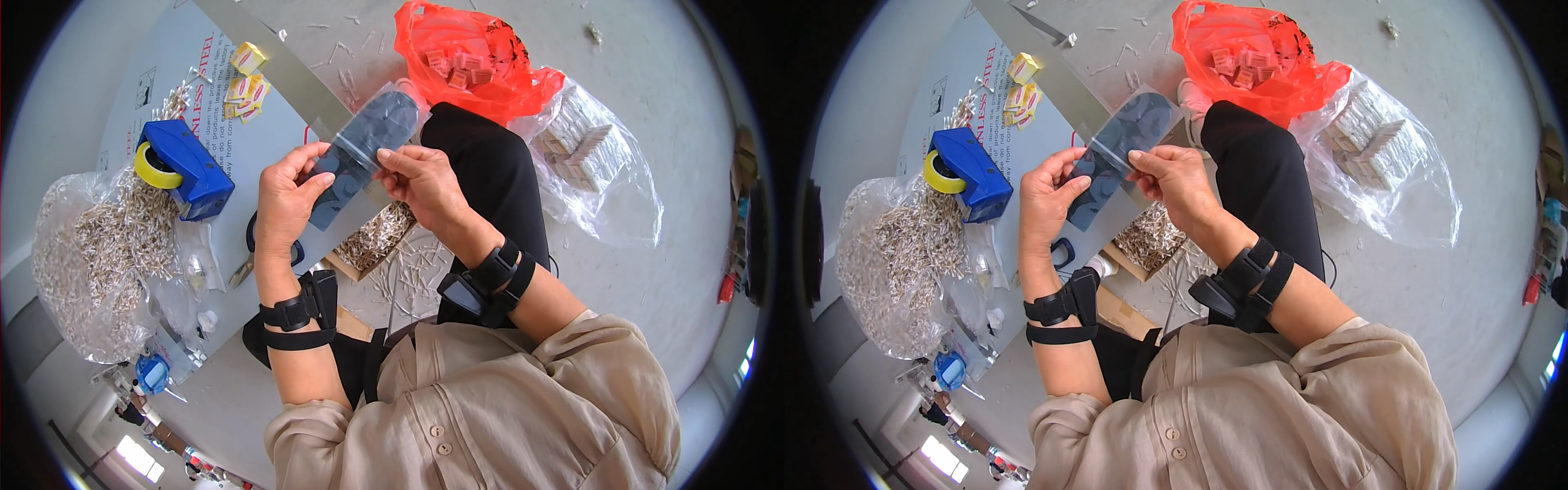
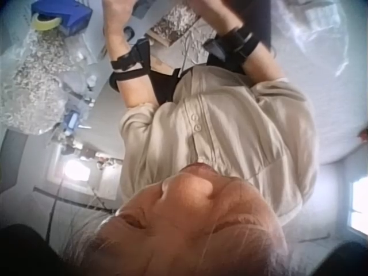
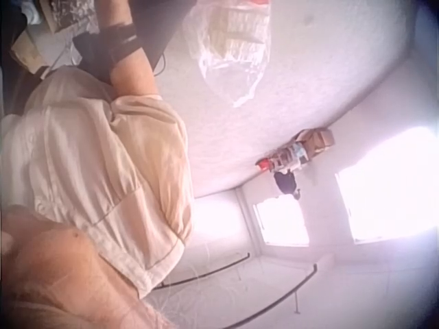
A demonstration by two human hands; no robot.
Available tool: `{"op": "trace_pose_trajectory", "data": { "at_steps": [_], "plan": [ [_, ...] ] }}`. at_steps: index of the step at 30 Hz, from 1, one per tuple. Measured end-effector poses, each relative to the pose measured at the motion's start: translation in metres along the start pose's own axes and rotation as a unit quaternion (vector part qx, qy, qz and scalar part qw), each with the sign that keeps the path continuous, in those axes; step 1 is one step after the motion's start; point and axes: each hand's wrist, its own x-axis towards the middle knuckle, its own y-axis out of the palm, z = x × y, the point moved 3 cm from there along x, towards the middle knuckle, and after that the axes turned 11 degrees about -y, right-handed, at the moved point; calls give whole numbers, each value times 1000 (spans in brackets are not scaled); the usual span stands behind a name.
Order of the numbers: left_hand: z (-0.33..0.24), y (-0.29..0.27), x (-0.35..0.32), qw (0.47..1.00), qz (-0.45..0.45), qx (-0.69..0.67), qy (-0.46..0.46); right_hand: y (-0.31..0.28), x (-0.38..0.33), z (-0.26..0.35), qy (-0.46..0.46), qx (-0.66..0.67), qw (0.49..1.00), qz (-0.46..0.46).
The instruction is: Peeling small metallic parts from a template and placing them into individual plastic bags.
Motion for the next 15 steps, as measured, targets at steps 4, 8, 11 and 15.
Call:
{"op": "trace_pose_trajectory", "data": {
  "at_steps": [4,8,11,15],
  "plan": [
    [1,-1,0,1000,6,15,3,-4,4,4,-21,21,999,-36],
    [5,-10,-1,999,2,38,6,-6,12,19,-44,40,997,-47],
    [3,-13,1,999,2,44,-1,-14,27,26,-75,19,995,-66],
    [9,-19,7,996,-4,89,-31,-13,35,28,-95,-76,990,-77]
  ]
}}
